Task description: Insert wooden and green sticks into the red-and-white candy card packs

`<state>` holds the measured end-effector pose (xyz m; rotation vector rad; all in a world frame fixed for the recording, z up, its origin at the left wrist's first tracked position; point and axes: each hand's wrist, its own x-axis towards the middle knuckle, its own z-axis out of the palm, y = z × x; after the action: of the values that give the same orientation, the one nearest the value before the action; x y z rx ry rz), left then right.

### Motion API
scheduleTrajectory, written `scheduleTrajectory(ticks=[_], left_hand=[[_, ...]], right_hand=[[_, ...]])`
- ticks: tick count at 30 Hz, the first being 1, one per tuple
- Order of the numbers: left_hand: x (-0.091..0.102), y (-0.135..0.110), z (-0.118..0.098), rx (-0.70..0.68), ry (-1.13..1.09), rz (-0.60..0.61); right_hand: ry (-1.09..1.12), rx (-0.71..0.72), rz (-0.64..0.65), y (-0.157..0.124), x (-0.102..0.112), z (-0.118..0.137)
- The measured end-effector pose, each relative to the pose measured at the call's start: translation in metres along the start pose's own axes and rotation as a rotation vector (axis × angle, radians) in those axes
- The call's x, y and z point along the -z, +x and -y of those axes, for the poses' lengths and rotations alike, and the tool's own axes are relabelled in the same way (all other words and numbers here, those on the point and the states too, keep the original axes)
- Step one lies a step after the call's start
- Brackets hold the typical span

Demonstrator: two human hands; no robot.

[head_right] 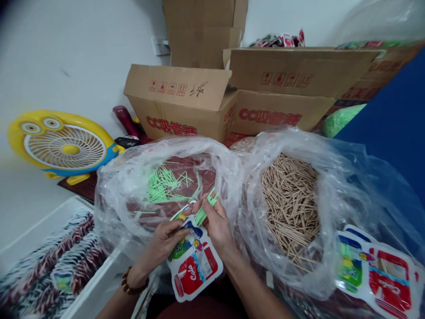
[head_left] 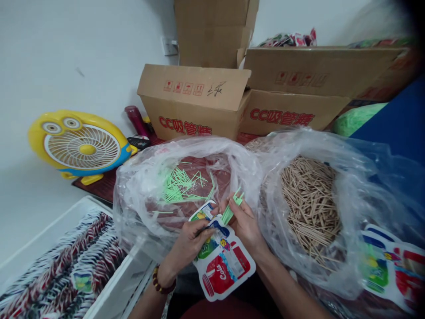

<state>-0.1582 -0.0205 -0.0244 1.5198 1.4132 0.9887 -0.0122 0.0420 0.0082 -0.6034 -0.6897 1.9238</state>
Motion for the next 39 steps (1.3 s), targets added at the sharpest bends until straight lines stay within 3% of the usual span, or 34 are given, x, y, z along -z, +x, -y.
scheduleTrajectory(ticks=[8,15,19,24,30,35,39], left_hand=[[0.007,-0.002,-0.001,-0.026,0.046,0.044],[-0.004,-0.009,0.008,0.207,-0.359,0.125],[-0.017,-0.012,0.013,0.305,-0.584,0.101],[-0.025,-0.011,0.013,0.287,-0.674,0.043],[-0.025,-0.012,0.014,0.287,-0.637,0.044],[-0.018,-0.009,0.006,0.261,-0.525,0.028],[-0.013,-0.004,0.004,0.256,-0.581,0.031]], right_hand=[[-0.056,-0.004,0.023,-0.003,0.006,-0.001],[0.010,0.051,0.004,-0.006,-0.002,0.002],[0.030,0.091,-0.045,-0.010,-0.005,-0.003],[0.035,0.070,-0.098,-0.015,-0.008,-0.007],[0.017,0.146,-0.153,-0.020,-0.003,-0.006],[-0.110,0.037,-0.125,-0.025,-0.001,-0.004],[-0.112,-0.114,-0.027,-0.024,-0.001,0.001]])
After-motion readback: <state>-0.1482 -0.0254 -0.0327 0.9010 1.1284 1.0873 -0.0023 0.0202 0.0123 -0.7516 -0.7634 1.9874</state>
